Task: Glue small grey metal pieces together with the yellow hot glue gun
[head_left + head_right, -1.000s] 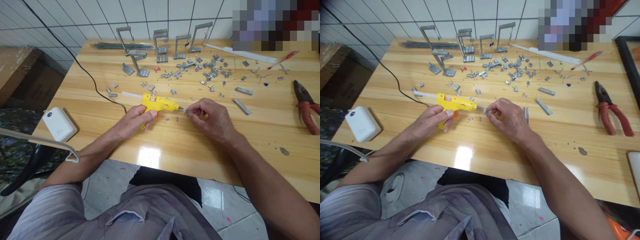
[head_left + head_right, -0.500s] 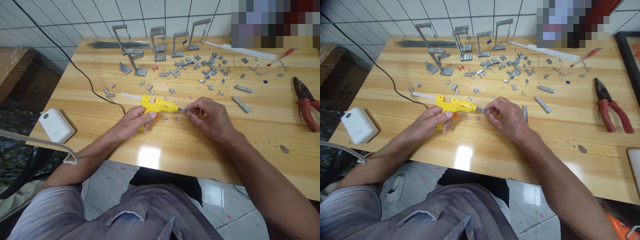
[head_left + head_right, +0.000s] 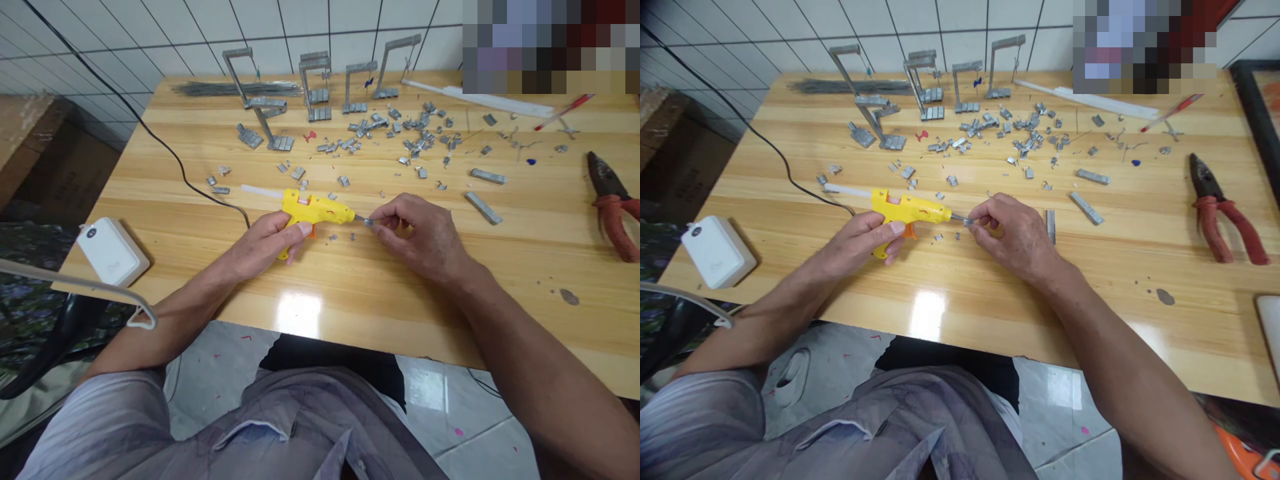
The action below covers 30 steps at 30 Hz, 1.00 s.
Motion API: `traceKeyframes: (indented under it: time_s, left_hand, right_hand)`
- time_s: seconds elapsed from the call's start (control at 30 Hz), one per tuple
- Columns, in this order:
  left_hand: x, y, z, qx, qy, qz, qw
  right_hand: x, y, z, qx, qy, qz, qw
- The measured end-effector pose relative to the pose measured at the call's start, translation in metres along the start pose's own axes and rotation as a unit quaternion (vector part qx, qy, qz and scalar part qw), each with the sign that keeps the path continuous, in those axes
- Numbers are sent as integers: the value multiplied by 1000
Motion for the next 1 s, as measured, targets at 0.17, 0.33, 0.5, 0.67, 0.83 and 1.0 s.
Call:
traceKeyframes:
  time_s: [0.17,0.33,0.5,0.67,0.83,1.0]
  left_hand:
    - [-1,-1,1,1,16,9,1000]
    - [0,0,0,-5,4,-2,1000]
    - [1,0,-1,-3,3,-3,1000]
    - [0,0,1,3,25,24,999]
    - [0,0,-2,2,7,2,1000]
    - [2,0,-3,-4,7,-5,1000]
  right_hand:
    - [0,0,0,3,5,4,1000]
    - [0,1,-1,3,5,6,1000]
    - [0,1,-1,8,3,12,1000]
    - [-1,2,1,9,18,11,1000]
    - [-1,2,1,10,21,10,1000]
    - [0,2,0,9,24,14,1000]
Point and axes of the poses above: each hand's wrist, its own y-axis away from the middle knuckle, its own x-axis out of the back of the hand, z = x × y, the point moved 1 cm from there along -y, towards the middle knuckle, and after that the axes turned 14 degrees about z, right-handed, at the moved point
